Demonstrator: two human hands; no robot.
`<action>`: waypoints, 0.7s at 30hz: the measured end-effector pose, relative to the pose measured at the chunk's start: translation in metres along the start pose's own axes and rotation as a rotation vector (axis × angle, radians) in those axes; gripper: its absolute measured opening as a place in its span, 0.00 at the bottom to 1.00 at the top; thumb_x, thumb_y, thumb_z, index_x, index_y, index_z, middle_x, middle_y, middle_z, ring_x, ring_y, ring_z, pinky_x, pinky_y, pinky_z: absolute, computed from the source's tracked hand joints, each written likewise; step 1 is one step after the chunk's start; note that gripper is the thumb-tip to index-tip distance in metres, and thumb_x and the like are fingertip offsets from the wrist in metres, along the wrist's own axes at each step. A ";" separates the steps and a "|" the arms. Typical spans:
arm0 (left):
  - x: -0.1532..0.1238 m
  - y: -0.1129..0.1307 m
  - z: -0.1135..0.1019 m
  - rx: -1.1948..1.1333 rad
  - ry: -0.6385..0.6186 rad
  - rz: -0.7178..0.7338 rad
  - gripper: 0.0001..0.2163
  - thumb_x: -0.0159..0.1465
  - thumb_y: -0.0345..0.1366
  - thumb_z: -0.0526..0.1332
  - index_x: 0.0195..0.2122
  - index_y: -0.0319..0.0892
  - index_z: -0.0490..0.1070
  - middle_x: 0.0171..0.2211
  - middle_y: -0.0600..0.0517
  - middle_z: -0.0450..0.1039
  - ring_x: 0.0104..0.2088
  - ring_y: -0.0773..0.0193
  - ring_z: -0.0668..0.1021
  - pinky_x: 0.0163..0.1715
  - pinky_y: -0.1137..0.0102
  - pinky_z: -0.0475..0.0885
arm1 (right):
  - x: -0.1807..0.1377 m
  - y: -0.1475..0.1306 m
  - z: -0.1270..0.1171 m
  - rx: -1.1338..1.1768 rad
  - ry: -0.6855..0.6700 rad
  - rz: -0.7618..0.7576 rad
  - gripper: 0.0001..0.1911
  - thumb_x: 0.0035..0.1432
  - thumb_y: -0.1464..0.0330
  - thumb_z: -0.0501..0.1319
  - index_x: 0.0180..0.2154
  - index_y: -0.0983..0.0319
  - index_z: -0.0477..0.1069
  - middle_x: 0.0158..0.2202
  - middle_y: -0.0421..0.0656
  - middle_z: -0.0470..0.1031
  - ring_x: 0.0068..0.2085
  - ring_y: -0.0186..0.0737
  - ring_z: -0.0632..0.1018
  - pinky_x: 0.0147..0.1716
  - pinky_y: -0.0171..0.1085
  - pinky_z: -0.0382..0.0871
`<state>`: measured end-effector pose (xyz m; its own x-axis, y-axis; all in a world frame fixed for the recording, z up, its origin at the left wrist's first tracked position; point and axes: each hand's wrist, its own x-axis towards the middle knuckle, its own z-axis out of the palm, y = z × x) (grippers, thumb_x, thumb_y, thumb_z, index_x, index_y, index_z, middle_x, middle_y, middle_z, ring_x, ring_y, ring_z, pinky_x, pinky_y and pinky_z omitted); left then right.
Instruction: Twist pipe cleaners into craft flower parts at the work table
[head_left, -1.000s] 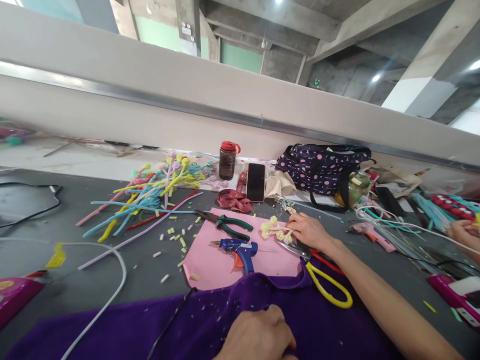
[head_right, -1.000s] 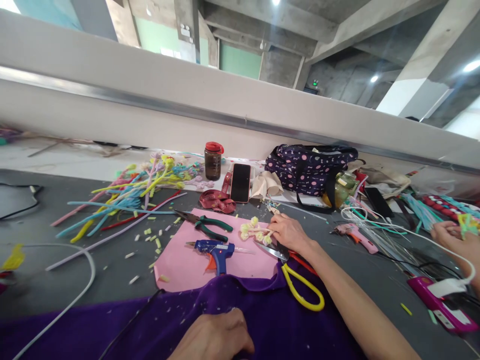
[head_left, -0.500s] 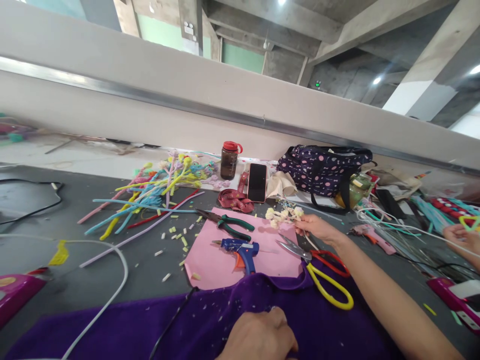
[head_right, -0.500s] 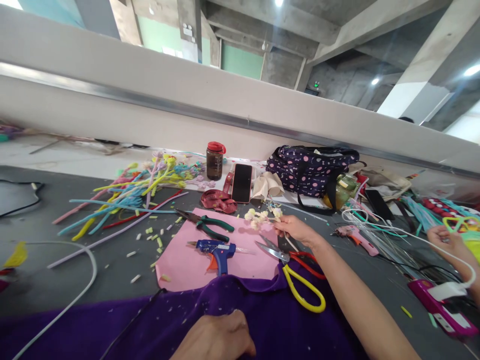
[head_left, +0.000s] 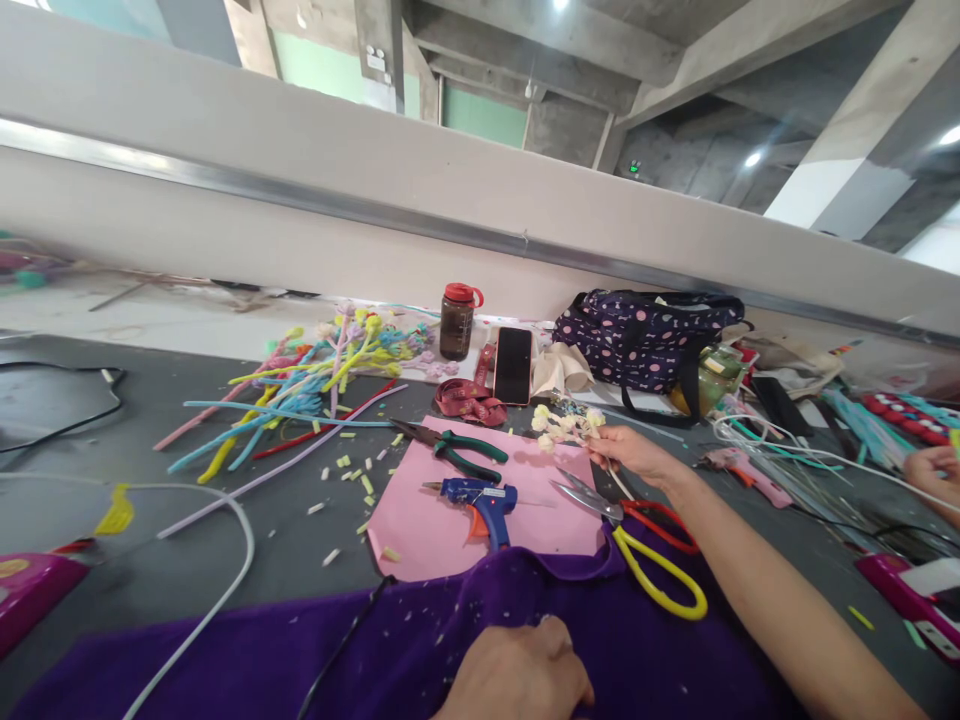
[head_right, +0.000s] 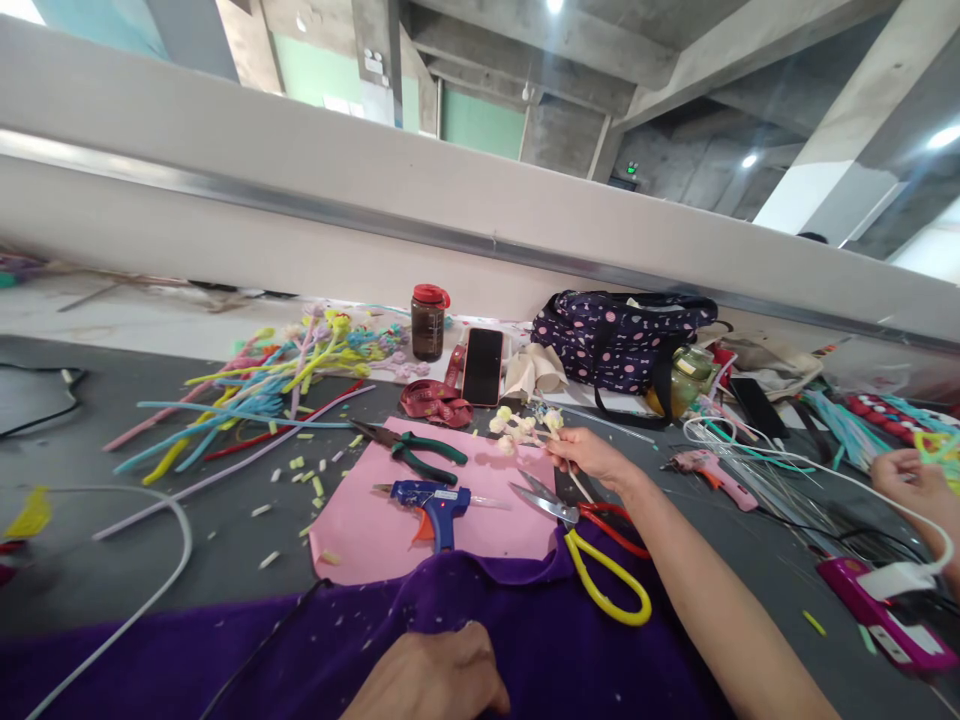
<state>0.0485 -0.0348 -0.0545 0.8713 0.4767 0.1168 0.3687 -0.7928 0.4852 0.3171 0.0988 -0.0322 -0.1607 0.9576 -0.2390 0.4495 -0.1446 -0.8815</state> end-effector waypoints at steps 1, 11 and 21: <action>-0.001 0.001 -0.003 0.001 0.006 0.003 0.11 0.59 0.44 0.54 0.34 0.46 0.73 0.30 0.54 0.71 0.25 0.71 0.74 0.18 0.80 0.60 | -0.001 -0.001 0.000 0.024 -0.023 0.013 0.21 0.46 0.53 0.59 0.28 0.66 0.65 0.21 0.37 0.64 0.21 0.27 0.64 0.18 0.29 0.50; -0.002 0.005 -0.008 0.020 0.005 -0.006 0.09 0.60 0.41 0.54 0.35 0.46 0.72 0.31 0.54 0.71 0.26 0.72 0.73 0.20 0.81 0.63 | 0.009 -0.002 -0.002 0.008 -0.015 0.132 0.14 0.45 0.59 0.60 0.27 0.63 0.63 0.18 0.34 0.63 0.15 0.24 0.61 0.11 0.27 0.42; -0.003 0.006 -0.009 0.041 -0.001 0.007 0.10 0.60 0.42 0.53 0.35 0.45 0.72 0.31 0.54 0.71 0.26 0.71 0.74 0.19 0.79 0.61 | 0.017 0.011 0.004 -0.738 0.198 -0.089 0.17 0.55 0.59 0.51 0.23 0.63 0.66 0.19 0.39 0.69 0.21 0.32 0.69 0.20 0.30 0.53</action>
<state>0.0453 -0.0377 -0.0443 0.8742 0.4707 0.1196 0.3753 -0.8111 0.4487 0.3158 0.1131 -0.0473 -0.0946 0.9946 -0.0416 0.9234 0.0721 -0.3770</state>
